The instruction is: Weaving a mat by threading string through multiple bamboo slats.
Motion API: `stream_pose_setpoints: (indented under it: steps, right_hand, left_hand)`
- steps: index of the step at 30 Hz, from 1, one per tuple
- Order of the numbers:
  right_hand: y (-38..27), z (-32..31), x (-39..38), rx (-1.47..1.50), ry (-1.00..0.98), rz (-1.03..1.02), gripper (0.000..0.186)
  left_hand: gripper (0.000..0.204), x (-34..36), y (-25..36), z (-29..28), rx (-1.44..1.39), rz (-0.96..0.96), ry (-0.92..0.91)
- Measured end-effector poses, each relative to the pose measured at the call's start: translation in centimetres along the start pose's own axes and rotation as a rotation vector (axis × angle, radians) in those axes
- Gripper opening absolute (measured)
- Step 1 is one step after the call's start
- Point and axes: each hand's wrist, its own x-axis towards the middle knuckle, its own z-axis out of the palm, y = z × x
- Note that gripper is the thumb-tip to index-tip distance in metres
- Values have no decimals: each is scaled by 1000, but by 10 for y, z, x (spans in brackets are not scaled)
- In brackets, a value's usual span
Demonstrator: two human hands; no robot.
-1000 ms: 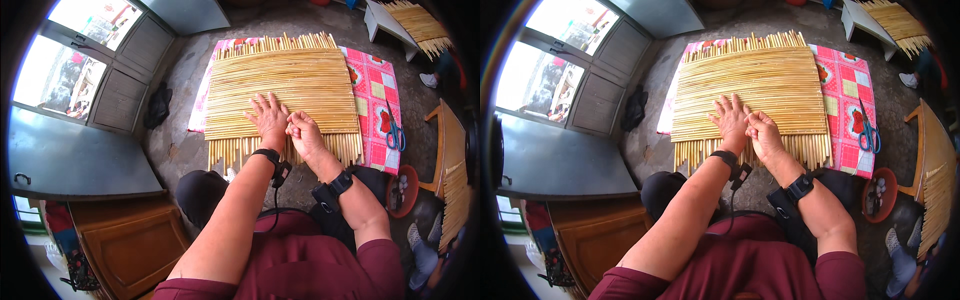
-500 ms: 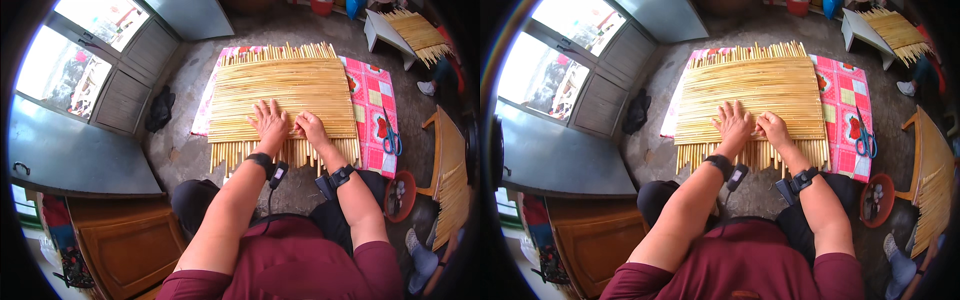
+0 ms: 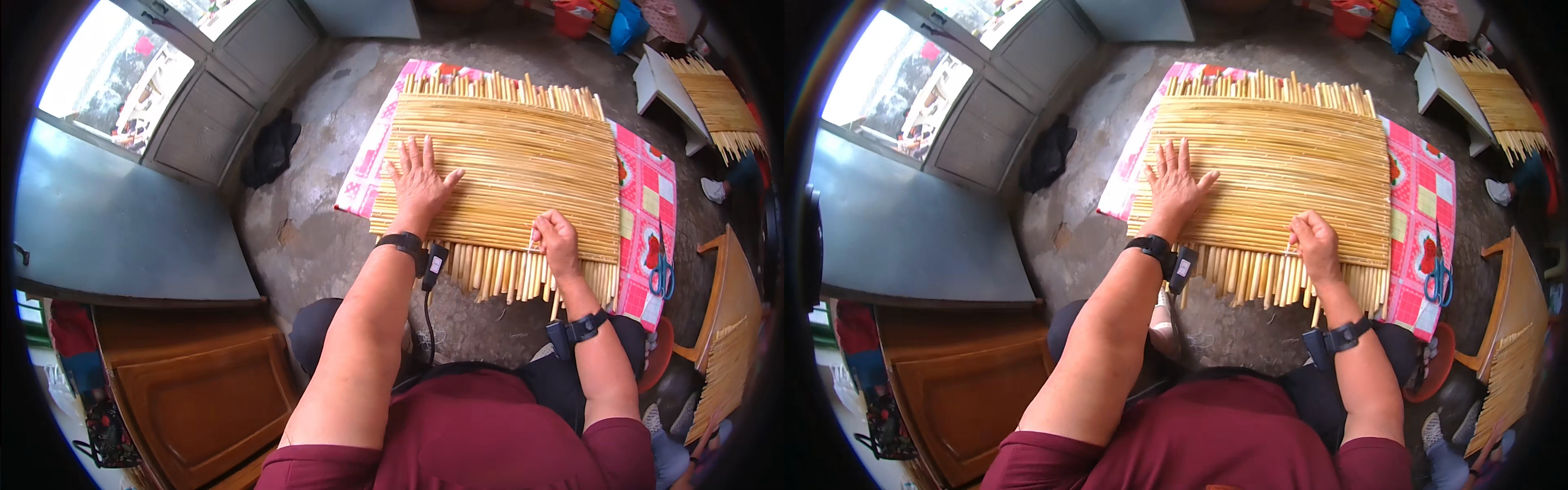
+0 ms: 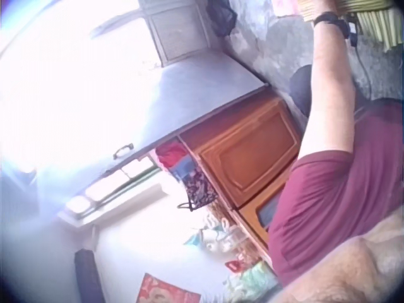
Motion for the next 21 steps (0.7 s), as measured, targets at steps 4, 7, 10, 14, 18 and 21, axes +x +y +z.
stream_pose_setpoints:
  steps: [4, 7, 10, 14, 18, 21]
  right_hand:
    - [1, -3, 3, 32, -27, 7, 18]
    - [3, -7, 5, 14, -20, 0, 17]
    - [0, 0, 7, 9, -31, -50, 17]
    - [1, 6, 5, -14, 0, -35, 18]
    - [1, 2, 3, -88, 54, -60, 18]
    - [2, 3, 2, -84, 49, -48, 19]
  left_hand:
    - [98, 5, -4, -3, -88, -1, -5]
    - [89, 5, -7, -2, -294, 22, 88]
    - [79, 10, -49, 11, -1031, 127, 214]
    - [38, 11, -115, -15, -1263, -220, 394]
    - [23, -4, -131, -40, -1034, -563, -231]
    - [21, -9, -128, -47, -993, -498, -323]
